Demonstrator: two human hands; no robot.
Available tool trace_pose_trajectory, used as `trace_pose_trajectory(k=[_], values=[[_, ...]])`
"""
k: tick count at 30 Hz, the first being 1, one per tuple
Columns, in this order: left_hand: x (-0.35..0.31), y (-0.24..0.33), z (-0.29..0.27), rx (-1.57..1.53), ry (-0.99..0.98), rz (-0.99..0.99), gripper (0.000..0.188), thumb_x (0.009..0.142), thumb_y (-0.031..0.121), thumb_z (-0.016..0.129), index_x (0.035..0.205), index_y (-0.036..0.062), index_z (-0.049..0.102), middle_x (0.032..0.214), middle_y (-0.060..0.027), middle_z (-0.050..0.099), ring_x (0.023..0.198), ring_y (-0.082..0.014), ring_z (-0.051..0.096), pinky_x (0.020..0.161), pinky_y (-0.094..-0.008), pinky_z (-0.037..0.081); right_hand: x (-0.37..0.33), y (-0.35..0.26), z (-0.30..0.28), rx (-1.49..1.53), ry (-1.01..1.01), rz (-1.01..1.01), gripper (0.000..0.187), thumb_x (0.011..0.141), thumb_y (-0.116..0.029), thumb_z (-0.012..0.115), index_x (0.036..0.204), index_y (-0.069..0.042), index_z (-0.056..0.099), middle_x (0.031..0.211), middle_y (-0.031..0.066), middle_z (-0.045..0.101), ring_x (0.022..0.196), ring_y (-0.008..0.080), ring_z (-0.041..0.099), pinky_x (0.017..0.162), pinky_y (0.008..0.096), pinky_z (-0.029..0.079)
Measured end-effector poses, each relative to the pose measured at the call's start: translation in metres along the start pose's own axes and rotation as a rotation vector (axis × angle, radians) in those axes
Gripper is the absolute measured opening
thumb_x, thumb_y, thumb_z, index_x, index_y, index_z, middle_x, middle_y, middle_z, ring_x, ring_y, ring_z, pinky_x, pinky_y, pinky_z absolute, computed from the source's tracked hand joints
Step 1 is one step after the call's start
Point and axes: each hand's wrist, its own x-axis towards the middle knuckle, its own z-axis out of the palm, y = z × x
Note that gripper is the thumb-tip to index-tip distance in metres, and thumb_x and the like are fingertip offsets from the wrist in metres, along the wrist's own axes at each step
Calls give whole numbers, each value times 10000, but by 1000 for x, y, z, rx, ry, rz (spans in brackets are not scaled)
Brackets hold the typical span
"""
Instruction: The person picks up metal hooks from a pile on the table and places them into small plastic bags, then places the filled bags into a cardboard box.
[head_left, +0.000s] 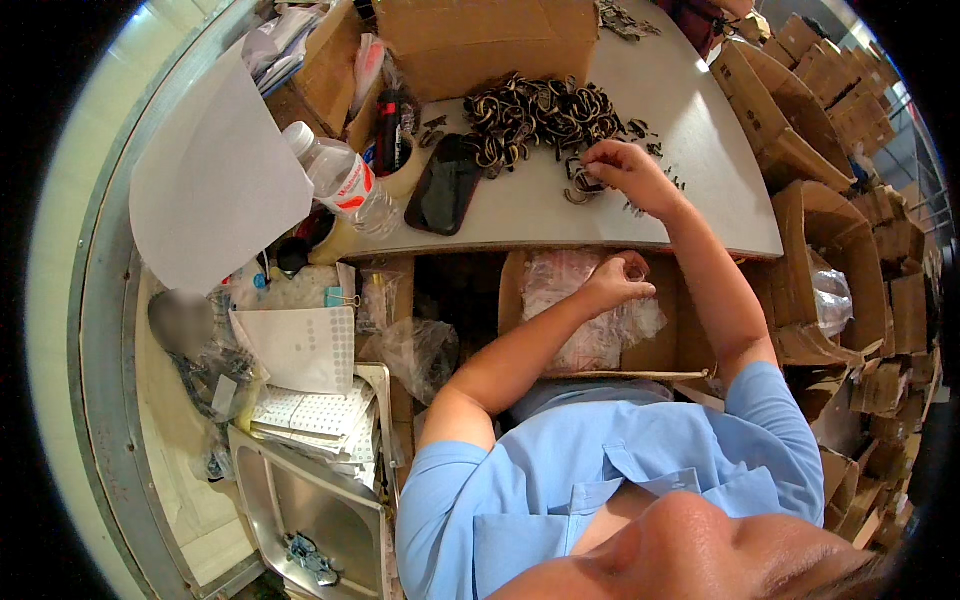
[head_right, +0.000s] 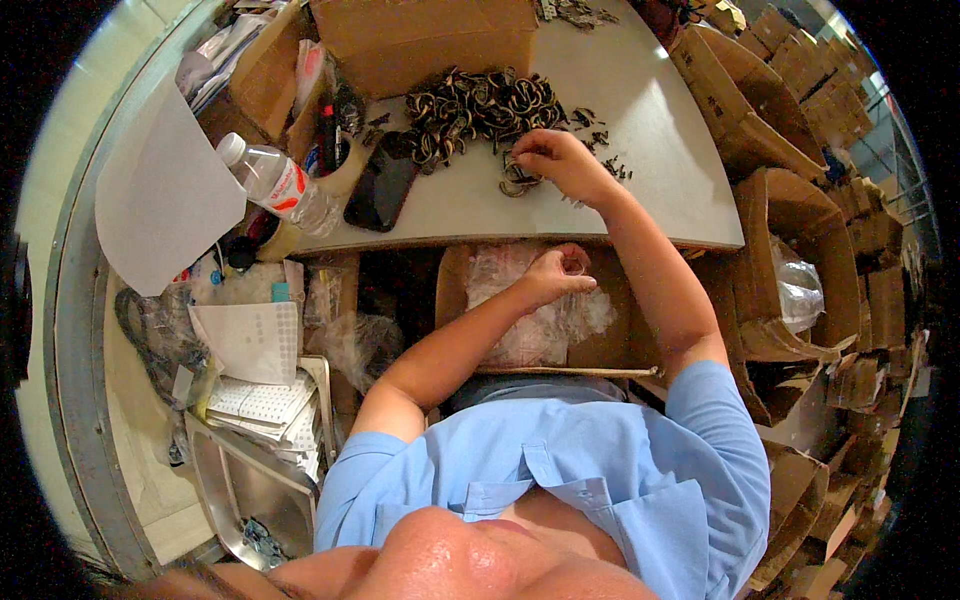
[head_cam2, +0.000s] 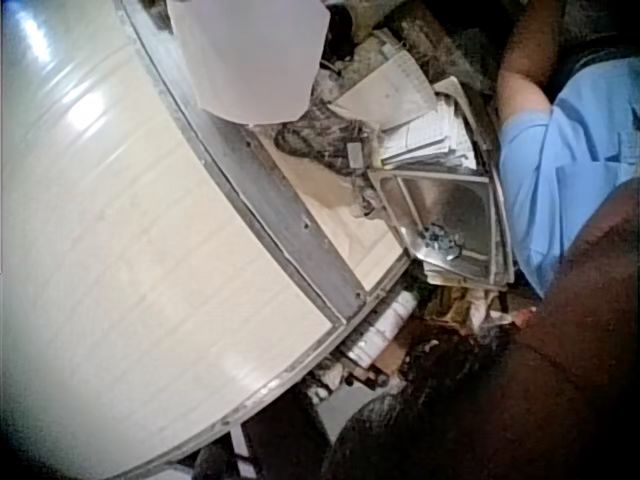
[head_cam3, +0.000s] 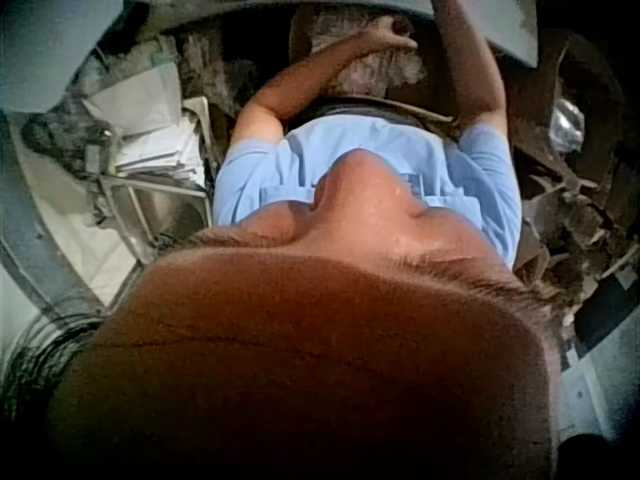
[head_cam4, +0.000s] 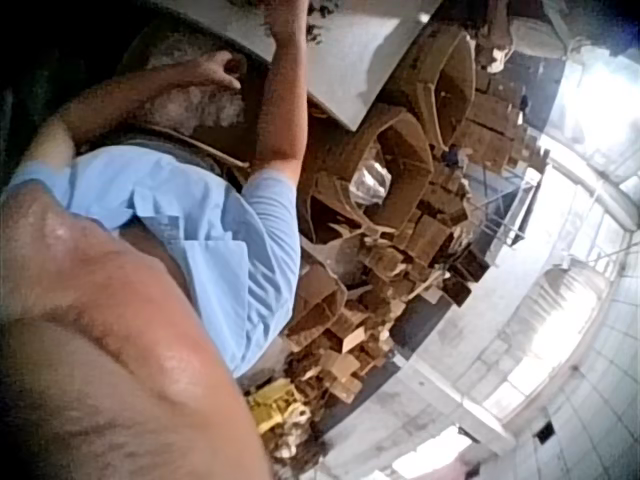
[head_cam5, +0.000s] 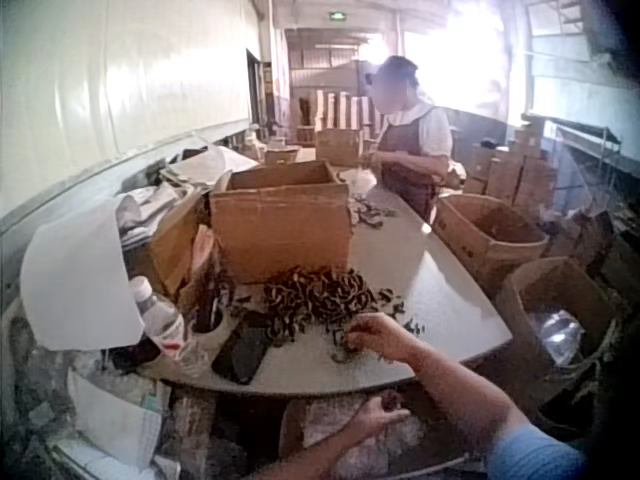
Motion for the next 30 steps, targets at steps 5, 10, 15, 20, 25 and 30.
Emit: trace_pose_trajectory(k=[5, 10, 15, 20, 25, 30], values=[[-1, 1, -3, -52, -8, -23, 384, 672, 218, 755, 945, 52, 542, 801, 9, 503, 755, -95, 468, 700, -247, 409, 8, -6, 10, -182, 66, -77, 147, 843, -93, 579, 950, 7, 595, 853, 67, 610, 780, 136, 536, 721, 292, 444], [1, -1, -1, -35, -4, 20, 379, 667, 226, 759, 926, 47, 546, 809, 1, 515, 752, -97, 474, 691, -248, 411, 13, 0, -2, -407, 372, -157, 161, 782, -70, 588, 931, -28, 634, 903, 152, 626, 825, 318, 595, 744, 364, 471], [-3, 9, -2, -21, -27, 3, 380, 657, 218, 761, 909, 40, 540, 800, -4, 509, 741, -101, 475, 677, -249, 418, 5, 9, 17, -686, 312, -218, 167, 788, -147, 610, 930, -63, 636, 900, 128, 598, 864, 334, 581, 755, 412, 468], [5, -9, -1, -94, 0, 54, 383, 647, 220, 756, 900, 34, 536, 785, -8, 503, 725, -106, 472, 660, -255, 419, 8, 7, 30, -879, 209, -61, 252, 764, -210, 616, 981, -83, 626, 892, 141, 628, 860, 340, 598, 749, 426, 480], [2, -4, -1, -36, -23, 23, 379, 656, 210, 748, 916, 29, 539, 793, -11, 511, 742, -107, 480, 667, -260, 424, 2, 1, 25, -839, 250, -79, 204, 765, -183, 593, 931, -75, 645, 827, 161, 641, 823, 352, 608, 745, 432, 487], [2, -5, -2, -37, -36, 40, 382, 656, 207, 755, 917, 28, 540, 798, -13, 515, 743, -105, 481, 671, -259, 425, -4, -14, 15, -720, 264, -16, 176, 744, -154, 625, 887, -57, 659, 816, 168, 645, 787, 342, 619, 720, 417, 491]])
